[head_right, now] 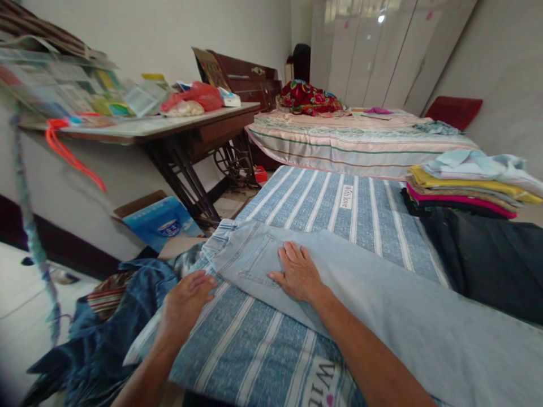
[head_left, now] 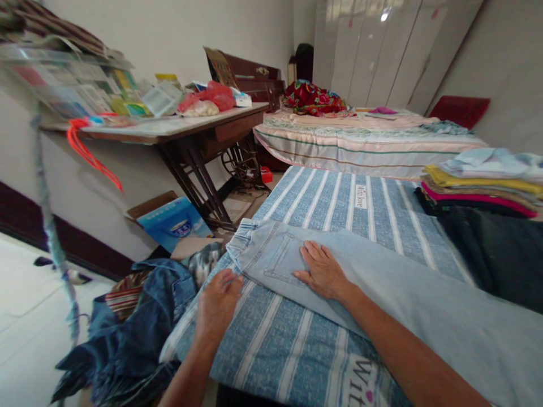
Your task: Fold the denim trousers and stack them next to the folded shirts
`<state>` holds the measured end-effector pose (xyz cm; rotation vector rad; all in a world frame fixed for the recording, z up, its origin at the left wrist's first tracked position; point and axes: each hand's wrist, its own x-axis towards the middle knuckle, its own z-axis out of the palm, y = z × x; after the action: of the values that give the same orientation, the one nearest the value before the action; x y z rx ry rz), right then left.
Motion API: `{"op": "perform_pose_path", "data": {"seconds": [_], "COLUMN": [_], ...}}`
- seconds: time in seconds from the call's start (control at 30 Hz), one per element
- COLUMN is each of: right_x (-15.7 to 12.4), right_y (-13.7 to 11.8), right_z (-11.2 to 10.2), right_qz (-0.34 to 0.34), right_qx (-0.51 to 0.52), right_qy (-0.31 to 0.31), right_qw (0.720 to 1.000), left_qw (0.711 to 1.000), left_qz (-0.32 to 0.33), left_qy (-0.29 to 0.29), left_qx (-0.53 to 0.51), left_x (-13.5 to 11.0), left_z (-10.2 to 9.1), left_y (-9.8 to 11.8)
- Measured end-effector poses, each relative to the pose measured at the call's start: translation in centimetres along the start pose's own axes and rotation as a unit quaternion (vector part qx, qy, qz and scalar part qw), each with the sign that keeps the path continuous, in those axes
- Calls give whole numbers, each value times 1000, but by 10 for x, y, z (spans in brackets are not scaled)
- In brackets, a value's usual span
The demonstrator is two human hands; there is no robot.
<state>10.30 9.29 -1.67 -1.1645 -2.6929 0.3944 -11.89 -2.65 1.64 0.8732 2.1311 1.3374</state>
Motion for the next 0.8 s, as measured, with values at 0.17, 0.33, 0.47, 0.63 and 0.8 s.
{"op": "perform_pose_path", "data": {"seconds": [0.17,0.33,0.47,0.63,0.8], "right_x": [0,1,2,2,1], "right_y": [0,1,1,1,1], "right_z": [0,-1,-2,-2,-3], "right_qz": [4,5,5,5,5], "right_qx": [-6,-3,2,7,8], "right_qy": [-1,-5,-6,-5,-7], "right_qw": [1000,1000,1000,1000,1000], "left_qw": [976,978,983,999,1000], "left_qz": [-150,-169,-140,-19,-13], "left_qy": [-12,-73,-107,-31,-17], "left_qx": [-160,-97,-55,36,-1], "left_x": [7,23,35,39,38], "left_z": [5,11,16,20,22], "left_y": [23,29,25,14,10]}}
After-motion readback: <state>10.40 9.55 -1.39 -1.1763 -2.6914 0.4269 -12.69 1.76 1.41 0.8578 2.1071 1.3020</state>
